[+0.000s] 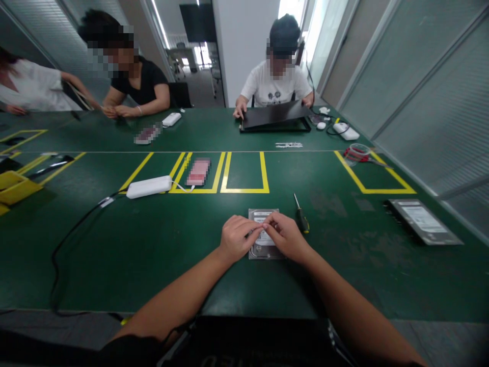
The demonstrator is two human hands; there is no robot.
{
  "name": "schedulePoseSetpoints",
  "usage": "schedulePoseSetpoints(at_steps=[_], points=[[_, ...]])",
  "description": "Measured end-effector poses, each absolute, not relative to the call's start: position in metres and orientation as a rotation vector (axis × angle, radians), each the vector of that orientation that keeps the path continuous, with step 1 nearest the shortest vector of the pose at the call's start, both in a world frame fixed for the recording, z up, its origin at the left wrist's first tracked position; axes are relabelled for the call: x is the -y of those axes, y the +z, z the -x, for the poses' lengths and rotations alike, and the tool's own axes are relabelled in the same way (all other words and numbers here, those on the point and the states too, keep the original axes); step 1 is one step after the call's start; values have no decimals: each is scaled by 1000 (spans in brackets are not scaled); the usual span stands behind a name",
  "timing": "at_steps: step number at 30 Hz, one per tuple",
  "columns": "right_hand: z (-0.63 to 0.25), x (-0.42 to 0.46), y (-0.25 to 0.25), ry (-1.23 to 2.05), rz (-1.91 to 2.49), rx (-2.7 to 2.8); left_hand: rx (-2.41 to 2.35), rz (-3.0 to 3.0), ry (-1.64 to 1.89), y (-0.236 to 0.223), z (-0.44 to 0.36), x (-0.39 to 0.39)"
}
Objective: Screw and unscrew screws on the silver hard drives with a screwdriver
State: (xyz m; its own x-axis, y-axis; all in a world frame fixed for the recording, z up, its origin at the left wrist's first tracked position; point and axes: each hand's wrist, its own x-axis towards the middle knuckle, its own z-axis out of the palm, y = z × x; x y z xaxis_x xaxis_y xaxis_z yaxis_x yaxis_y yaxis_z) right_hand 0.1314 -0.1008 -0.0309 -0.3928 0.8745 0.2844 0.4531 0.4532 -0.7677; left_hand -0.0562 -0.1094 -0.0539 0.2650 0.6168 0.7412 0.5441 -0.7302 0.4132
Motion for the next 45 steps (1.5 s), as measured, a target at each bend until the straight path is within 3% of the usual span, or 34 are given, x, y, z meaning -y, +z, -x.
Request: schedulePoseSetpoints(at_steps=[9, 17, 27, 45], points=[[-130, 101, -27, 1160, 1073, 1715, -1084, -2276, 1455, -48, 54, 113], [-128, 101, -30, 1171, 1069, 1697, -1076, -2335, 1482, -53, 54, 113], [-123, 103, -32, 1084, 1126, 1686, -1242, -2342, 1459, -59, 54, 111], [-131, 104, -32, 579, 1058, 2098, -1317, -2110, 1384, -51, 65, 109]])
